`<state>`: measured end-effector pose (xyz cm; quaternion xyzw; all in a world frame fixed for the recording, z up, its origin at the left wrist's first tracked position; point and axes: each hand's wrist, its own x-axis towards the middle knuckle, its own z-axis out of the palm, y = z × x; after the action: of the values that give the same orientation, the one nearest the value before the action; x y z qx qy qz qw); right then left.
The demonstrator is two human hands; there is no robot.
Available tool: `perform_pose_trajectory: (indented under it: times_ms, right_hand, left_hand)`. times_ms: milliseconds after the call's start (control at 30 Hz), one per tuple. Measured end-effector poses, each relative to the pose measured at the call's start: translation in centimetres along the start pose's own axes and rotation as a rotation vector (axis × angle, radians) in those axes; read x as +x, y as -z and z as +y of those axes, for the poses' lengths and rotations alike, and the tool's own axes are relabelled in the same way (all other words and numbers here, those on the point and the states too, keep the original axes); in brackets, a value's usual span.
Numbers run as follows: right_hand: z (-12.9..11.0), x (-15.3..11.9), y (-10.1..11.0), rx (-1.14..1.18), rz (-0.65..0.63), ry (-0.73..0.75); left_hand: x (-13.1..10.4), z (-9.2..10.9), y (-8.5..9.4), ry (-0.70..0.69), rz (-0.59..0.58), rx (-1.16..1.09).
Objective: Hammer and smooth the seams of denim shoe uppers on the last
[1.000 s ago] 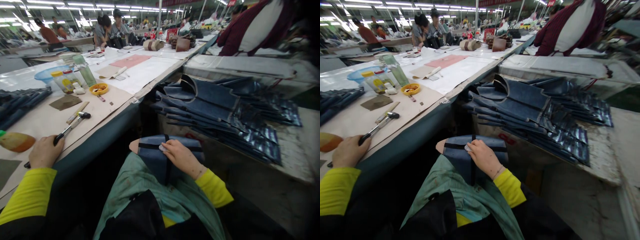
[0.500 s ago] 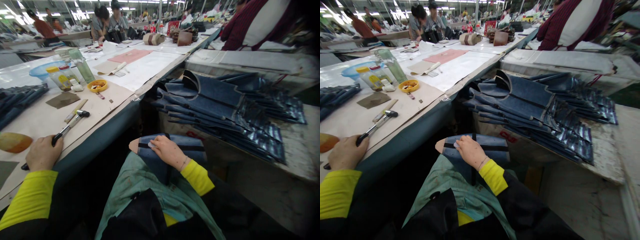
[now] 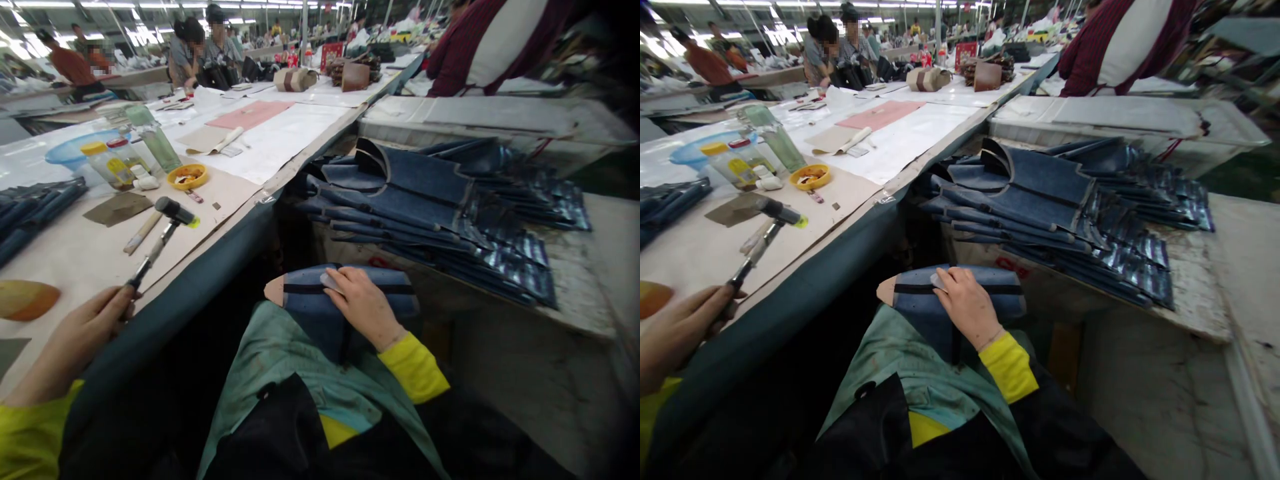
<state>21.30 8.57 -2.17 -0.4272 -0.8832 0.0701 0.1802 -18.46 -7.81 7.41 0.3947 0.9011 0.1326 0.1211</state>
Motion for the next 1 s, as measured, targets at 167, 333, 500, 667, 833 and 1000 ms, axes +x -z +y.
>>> perform_pose_trajectory:
  times_ms: [167,333,500,667,833,1000]
  right_hand:
    - [1.7,-4.9,0.6,0.079,0.054,-0.05]
    - [0.8,-7.9,0.0,0.075,0.019,-0.036]
    - [1.0,-8.5,-0.4,0.1,0.038,-0.041]
    - [1.1,-8.8,-0.8,0.129,0.059,-0.043]
    - [1.2,-9.1,-1.1,0.146,0.07,-0.053]
    - [1.4,-9.4,-1.1,0.159,0.087,-0.046]
  left_hand:
    - [-5.1,4.7,-5.7,0.007,-0.515,-0.412]
    - [-7.1,7.4,-10.4,-0.225,-0.563,-0.501]
    - [-8.0,10.0,-10.7,-0.441,-0.526,-0.267]
    - [-7.4,11.0,-11.2,-0.439,-0.471,-0.168]
    - [-7.6,10.5,-11.4,-0.445,-0.431,-0.238]
    - [-8.0,10.9,-12.1,-0.468,-0.547,-0.193]
